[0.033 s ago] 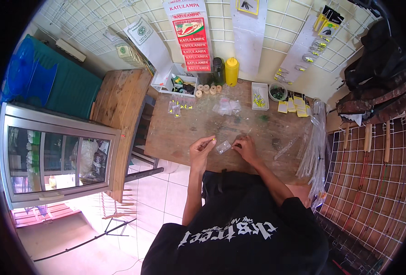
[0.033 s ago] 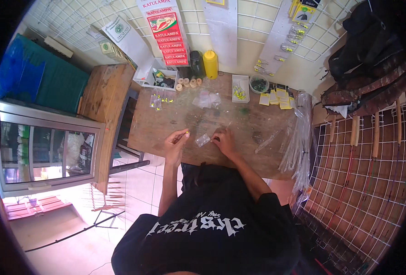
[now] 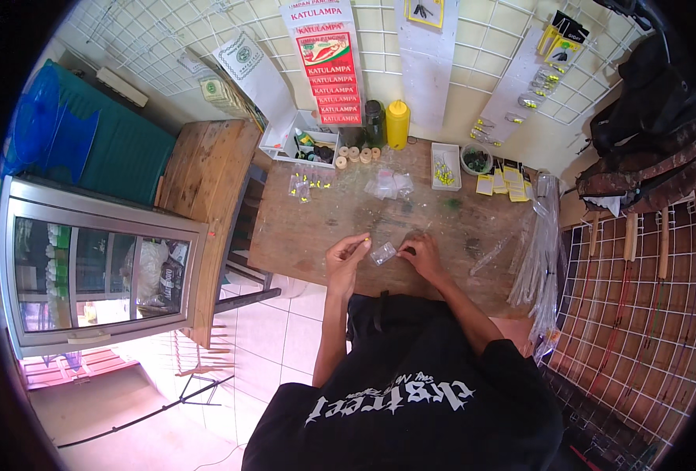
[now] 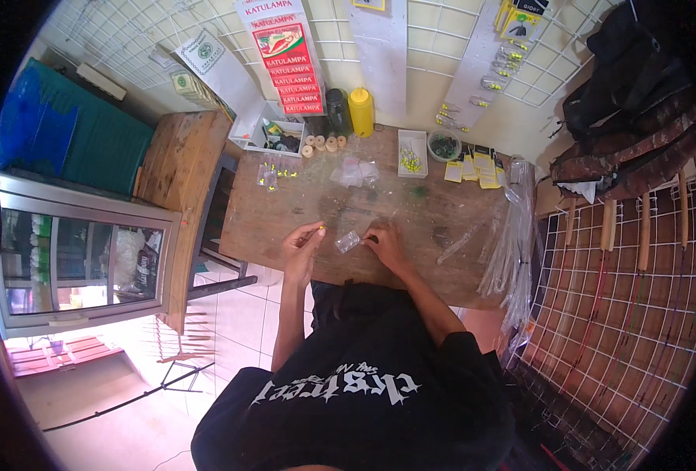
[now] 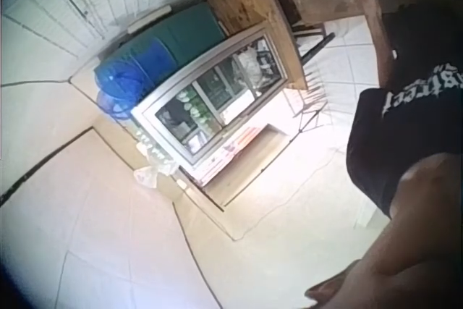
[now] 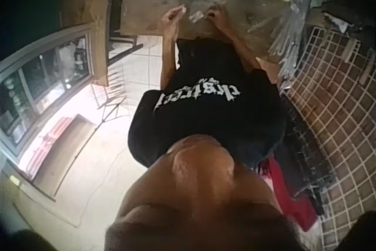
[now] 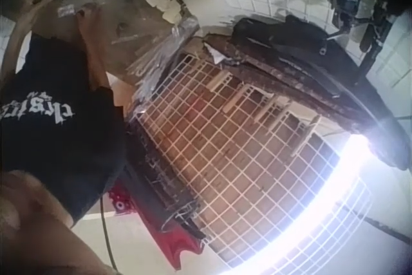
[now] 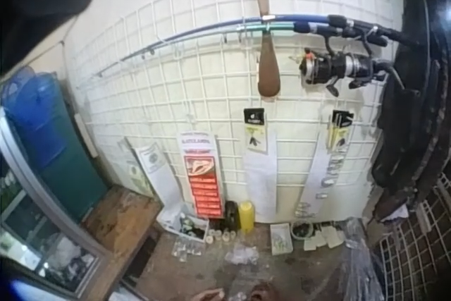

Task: The person is assembling and preparing fishing tackle, specifically small neon yellow lures or floats, at a workbench.

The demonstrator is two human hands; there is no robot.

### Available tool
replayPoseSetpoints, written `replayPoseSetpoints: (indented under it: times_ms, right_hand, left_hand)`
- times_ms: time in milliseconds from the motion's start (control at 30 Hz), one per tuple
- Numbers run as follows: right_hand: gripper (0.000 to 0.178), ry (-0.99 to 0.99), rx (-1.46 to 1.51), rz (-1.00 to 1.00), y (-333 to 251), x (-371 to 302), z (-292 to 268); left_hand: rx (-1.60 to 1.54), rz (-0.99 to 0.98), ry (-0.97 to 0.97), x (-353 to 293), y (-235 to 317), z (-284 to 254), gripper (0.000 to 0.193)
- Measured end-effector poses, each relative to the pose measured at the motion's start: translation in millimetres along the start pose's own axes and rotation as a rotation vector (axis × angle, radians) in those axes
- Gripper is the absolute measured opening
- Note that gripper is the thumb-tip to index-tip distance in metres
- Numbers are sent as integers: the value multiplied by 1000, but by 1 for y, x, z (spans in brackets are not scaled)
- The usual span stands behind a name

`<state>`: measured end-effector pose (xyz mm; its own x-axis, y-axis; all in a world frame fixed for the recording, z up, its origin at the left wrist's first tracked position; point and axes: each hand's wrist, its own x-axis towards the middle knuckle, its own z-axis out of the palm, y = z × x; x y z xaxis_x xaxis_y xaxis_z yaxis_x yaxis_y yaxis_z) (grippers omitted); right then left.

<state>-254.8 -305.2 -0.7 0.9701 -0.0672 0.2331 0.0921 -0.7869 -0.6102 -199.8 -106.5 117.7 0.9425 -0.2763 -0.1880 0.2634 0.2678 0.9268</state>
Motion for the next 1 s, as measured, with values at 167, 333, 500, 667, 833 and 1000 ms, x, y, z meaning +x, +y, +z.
replayPoseSetpoints:
  times_ms: [167, 333, 500, 667, 833, 1000]
  right_hand:
    - [12, -25, 558, 308, -22, 17, -37]
    - [18, 72, 962, 279, -70, 32, -78]
    - [16, 35, 1191, 327, -99, 38, -103]
    - [14, 69, 1162, 337, -107, 35, -109]
    - [16, 75, 1138, 364, -110, 33, -108]
    - [15, 109, 1237, 419, -103, 36, -118]
  left_hand:
    - [-49, -20, -40, 3, 2, 6, 18]
    - [-35, 16, -149, 5, 8, 14, 16]
    - [-27, 22, -192, 5, 16, 23, 17]
    - [44, 50, -230, 1, 24, 27, 18]
    - [20, 71, -227, 1, 23, 34, 17]
    - [21, 66, -178, 2, 21, 33, 17]
